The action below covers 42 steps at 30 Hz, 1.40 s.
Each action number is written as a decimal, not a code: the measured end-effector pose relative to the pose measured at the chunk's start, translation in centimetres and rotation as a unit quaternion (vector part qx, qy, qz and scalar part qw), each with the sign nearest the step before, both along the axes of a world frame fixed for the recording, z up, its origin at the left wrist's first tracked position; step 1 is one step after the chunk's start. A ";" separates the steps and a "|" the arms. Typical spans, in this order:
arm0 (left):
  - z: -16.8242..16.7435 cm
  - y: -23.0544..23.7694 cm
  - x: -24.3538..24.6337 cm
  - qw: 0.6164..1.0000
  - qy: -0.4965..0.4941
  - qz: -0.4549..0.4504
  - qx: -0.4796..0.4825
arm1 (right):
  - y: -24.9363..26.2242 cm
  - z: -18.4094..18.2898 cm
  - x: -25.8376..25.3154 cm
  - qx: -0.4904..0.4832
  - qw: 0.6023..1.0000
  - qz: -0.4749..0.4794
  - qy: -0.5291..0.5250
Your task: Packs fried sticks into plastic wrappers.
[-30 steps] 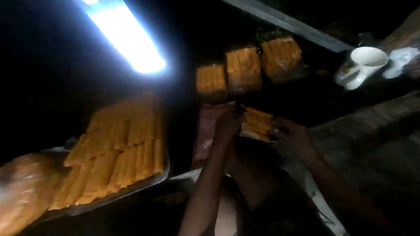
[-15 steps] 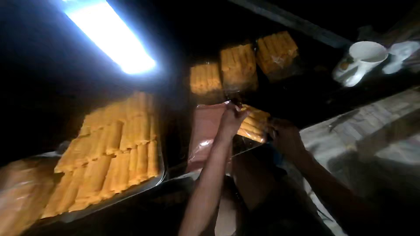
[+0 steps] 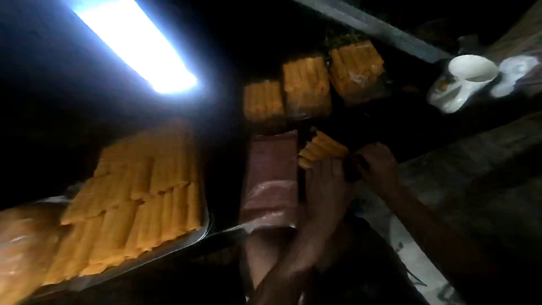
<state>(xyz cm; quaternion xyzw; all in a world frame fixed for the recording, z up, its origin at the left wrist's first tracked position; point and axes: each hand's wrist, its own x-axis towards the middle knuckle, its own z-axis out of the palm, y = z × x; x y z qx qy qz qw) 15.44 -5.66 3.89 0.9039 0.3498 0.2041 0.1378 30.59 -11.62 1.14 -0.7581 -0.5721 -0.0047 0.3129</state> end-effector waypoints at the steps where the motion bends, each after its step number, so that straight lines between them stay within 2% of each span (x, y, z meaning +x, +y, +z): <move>1: -1.0 -1.0 -0.2 0.999 -0.001 0.002 0.039 | -0.4 0.2 -0.3 -0.010 1.000 -0.003 0.000; 6: -2.6 -2.3 -2.7 0.998 0.014 0.041 0.046 | -2.7 0.8 -1.2 -0.017 1.000 0.015 -0.003; 11: -2.6 -2.7 -4.3 0.998 0.010 0.054 0.013 | -0.3 -0.8 -0.8 0.006 0.988 0.157 -0.001; 13: -2.9 -2.8 -4.6 0.999 0.008 0.046 0.008 | 0.8 -1.0 -0.8 -0.002 0.983 0.183 -0.014; 18: -2.7 -2.4 -5.0 0.998 0.011 0.054 -0.005 | 2.5 -0.7 -2.6 -0.008 0.990 0.135 -0.037; 21: -2.8 -2.1 -5.4 0.998 -0.013 0.067 0.001 | 2.5 -0.1 -2.9 -0.048 0.988 0.145 0.012; 26: -2.9 -2.1 -5.4 0.998 -0.025 0.062 -0.007 | 3.0 -0.5 -5.2 -0.022 0.996 0.084 0.012; 31: -2.8 -1.7 -5.7 0.997 -0.026 0.066 -0.025 | 4.1 0.4 -6.5 -0.084 0.995 0.030 0.046; 34: -2.7 -1.5 -5.9 0.997 -0.019 0.074 -0.004 | 2.5 -0.7 -6.2 0.002 0.999 0.041 0.002; 36: -2.7 -1.3 -5.7 0.997 -0.007 0.069 0.025 | 1.1 -1.5 -6.0 0.052 0.998 0.015 -0.031; 42: -2.1 -0.2 -2.2 0.995 0.025 0.024 0.089 | -2.1 -1.1 -5.8 0.004 0.999 -0.020 0.044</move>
